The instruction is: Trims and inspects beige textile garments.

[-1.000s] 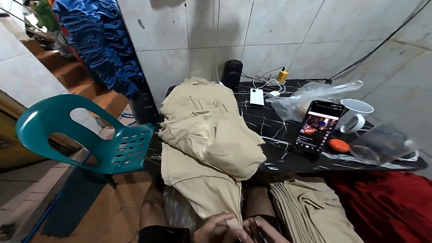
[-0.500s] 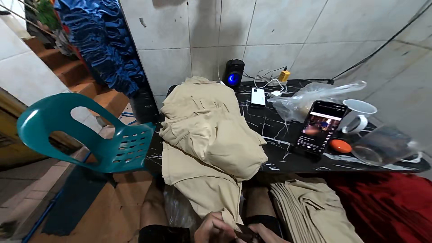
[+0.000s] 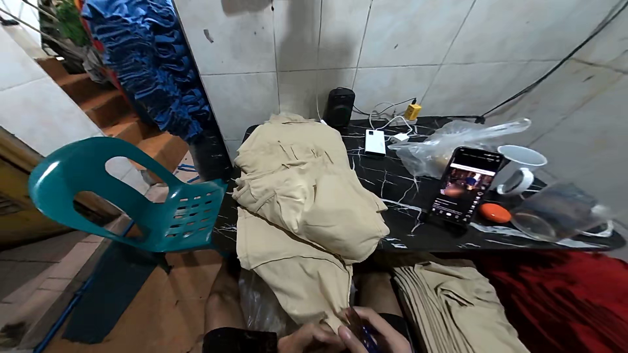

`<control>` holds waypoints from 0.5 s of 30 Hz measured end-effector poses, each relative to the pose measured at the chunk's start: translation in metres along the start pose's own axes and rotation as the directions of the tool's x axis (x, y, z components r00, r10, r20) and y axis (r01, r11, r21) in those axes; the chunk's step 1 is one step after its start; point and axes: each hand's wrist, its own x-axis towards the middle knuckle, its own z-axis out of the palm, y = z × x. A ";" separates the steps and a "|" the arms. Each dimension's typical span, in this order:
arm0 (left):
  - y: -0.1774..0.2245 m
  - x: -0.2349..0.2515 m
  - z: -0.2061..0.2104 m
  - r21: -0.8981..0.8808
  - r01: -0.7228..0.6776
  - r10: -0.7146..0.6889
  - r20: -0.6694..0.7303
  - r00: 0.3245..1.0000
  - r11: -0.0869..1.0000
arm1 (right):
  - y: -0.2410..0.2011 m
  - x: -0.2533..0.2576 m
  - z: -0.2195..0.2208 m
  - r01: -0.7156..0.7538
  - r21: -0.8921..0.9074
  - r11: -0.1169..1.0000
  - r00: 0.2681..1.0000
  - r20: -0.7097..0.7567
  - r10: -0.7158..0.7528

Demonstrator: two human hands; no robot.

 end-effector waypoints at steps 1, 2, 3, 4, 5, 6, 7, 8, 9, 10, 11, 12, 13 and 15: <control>0.001 0.000 -0.002 -0.004 0.007 -0.007 -0.001 1.000 1.000 | 0.002 0.001 0.000 0.003 0.012 1.000 1.000 0.008 -0.004; 0.002 0.001 -0.004 -0.014 0.021 -0.021 -0.007 1.000 1.000 | 0.003 0.002 0.000 0.011 0.014 1.000 1.000 0.015 -0.011; 0.003 0.001 -0.004 -0.030 0.043 -0.044 -0.020 0.999 0.999 | 0.004 0.002 0.001 0.018 0.013 1.000 1.000 0.017 -0.019; 0.004 0.001 -0.004 -0.046 0.069 -0.071 -0.037 0.997 0.997 | 0.004 0.002 0.001 0.025 0.014 1.000 1.000 0.017 -0.025; 0.006 0.001 -0.003 -0.059 0.097 -0.100 -0.054 0.994 0.994 | 0.005 0.002 0.001 0.029 0.016 0.999 0.999 0.016 -0.029; 0.007 0.002 -0.002 -0.070 0.124 -0.129 -0.065 0.990 0.990 | 0.004 0.002 0.002 0.027 0.017 0.999 1.000 0.014 -0.027; 0.008 0.001 -0.002 -0.076 0.148 -0.153 -0.063 0.986 0.986 | 0.004 0.002 0.002 0.020 0.018 1.000 1.000 0.011 -0.020; 0.007 0.001 -0.002 -0.068 0.161 -0.164 -0.049 0.985 0.985 | 0.003 0.002 0.002 0.014 0.015 1.000 1.000 0.006 -0.014; 0.007 0.000 -0.003 -0.032 0.159 -0.159 -0.027 0.987 0.987 | 0.002 0.001 0.002 0.012 0.011 1.000 1.000 -0.007 -0.012; 0.005 0.001 -0.004 0.035 0.136 -0.136 -0.002 0.991 0.990 | 0.001 0.001 0.002 0.008 0.010 1.000 1.000 -0.028 -0.007; 0.004 0.002 -0.005 0.109 0.099 -0.101 0.021 0.995 0.989 | 0.000 0.001 0.002 0.003 0.008 1.000 0.999 -0.045 -0.002; 0.005 0.003 -0.005 0.172 0.058 -0.066 0.038 0.997 0.983 | -0.001 0.001 0.002 -0.006 0.007 1.000 0.998 -0.059 0.007; 0.005 0.004 -0.005 0.217 0.015 -0.027 0.051 0.998 0.976 | -0.002 0.001 0.001 -0.018 0.009 1.000 0.998 -0.064 0.019; 0.007 0.006 -0.004 0.298 -0.076 0.052 0.087 0.995 0.951 | -0.001 0.002 -0.001 -0.039 0.002 0.999 0.998 -0.050 0.039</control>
